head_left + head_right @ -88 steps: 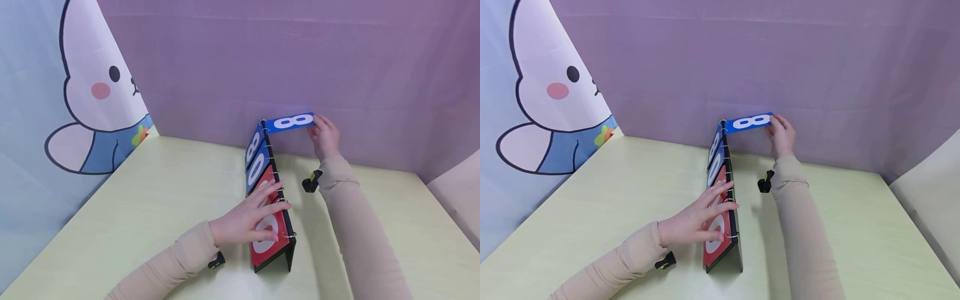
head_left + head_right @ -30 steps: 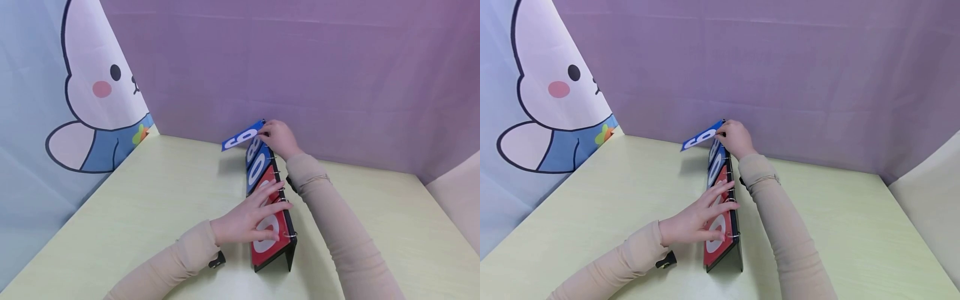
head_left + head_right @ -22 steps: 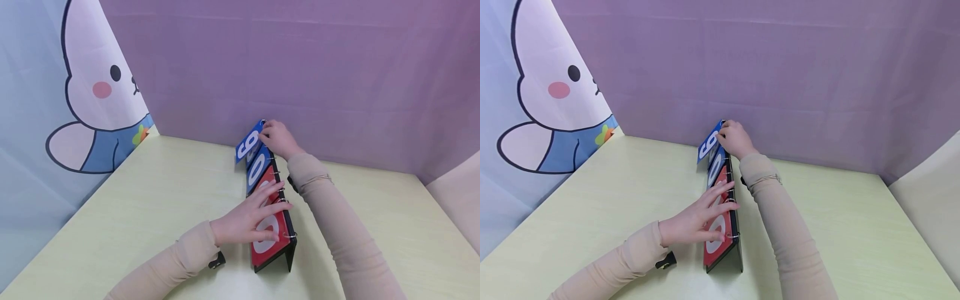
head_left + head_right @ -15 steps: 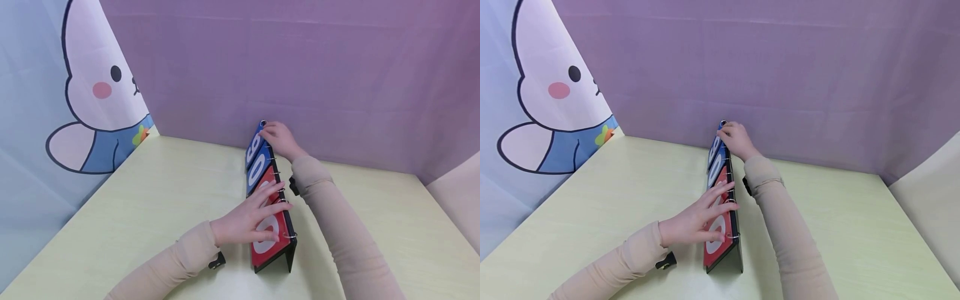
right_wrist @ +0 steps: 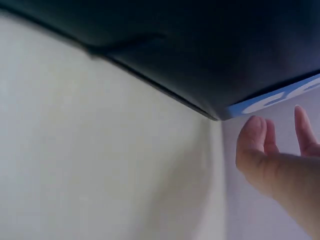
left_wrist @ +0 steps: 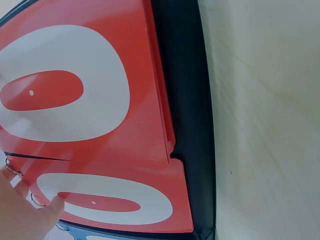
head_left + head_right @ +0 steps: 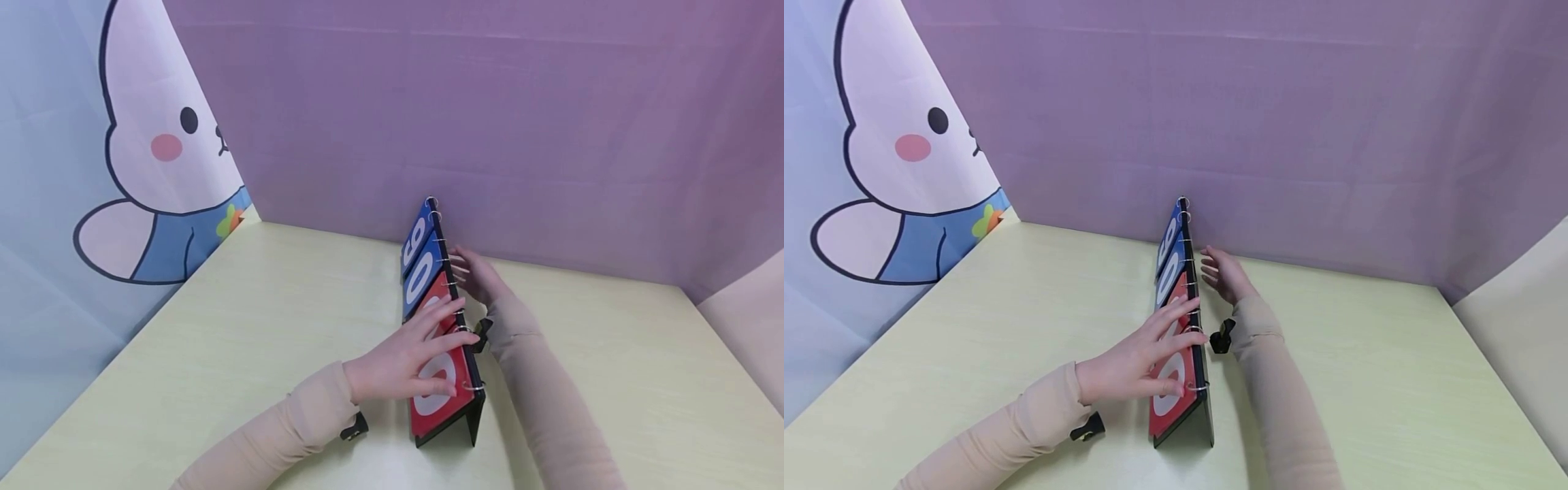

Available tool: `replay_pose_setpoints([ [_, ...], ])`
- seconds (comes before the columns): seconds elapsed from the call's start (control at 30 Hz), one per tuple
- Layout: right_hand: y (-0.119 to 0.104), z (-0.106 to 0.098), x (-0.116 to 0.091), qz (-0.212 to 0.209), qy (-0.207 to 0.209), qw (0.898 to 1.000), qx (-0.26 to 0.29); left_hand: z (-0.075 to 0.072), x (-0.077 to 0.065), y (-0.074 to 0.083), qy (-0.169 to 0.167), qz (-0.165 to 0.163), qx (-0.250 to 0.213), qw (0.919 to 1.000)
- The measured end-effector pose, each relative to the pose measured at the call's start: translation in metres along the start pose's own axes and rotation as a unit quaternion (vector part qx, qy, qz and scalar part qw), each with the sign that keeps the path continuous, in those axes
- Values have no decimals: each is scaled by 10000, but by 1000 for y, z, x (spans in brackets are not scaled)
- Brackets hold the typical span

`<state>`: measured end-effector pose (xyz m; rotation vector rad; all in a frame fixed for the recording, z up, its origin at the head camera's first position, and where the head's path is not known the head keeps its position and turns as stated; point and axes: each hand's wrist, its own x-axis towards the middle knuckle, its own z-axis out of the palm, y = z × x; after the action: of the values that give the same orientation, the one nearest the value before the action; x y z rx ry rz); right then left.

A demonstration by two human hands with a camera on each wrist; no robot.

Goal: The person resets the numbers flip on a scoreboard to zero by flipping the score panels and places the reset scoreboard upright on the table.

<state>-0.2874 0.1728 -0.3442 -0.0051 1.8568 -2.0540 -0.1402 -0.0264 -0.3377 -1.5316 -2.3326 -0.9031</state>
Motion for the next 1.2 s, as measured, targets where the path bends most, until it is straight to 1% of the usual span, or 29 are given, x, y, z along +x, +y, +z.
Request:
replay_pose_setpoints([
  [0.07,6,-2,-2,125,-161,9993,320,0,0,0,21,33,32,10000],
  [0.17,13,-5,-5,166,-355,9965,744,0,0,0,54,108,100,9999],
  [0.3,21,-9,-7,-54,-540,9917,1165,0,0,0,64,166,176,9997],
  [0.4,24,-11,-8,-206,-590,9875,1444,0,0,0,36,126,145,9998],
  [0.47,26,-12,-8,-234,-599,9856,1561,1,0,0,12,84,106,9999],
  [0.73,33,-15,-5,-52,-490,9801,1923,2,-1,0,-70,-96,-65,9999],
  [0.83,36,-17,-3,62,-507,9730,2250,2,-1,1,-71,-103,-85,9999],
  [0.97,39,-19,-1,218,-448,9588,2798,3,0,0,-45,-51,-53,10000],
  [1.0,39,-20,-1,245,-404,9560,2895,3,0,0,-36,-30,-33,10000],
  [1.13,40,-20,-1,280,-274,9505,3082,4,0,0,-17,-8,3,10000],
  [1.2,41,-21,0,301,-163,9441,3279,4,0,0,-13,-21,-1,10000],
])
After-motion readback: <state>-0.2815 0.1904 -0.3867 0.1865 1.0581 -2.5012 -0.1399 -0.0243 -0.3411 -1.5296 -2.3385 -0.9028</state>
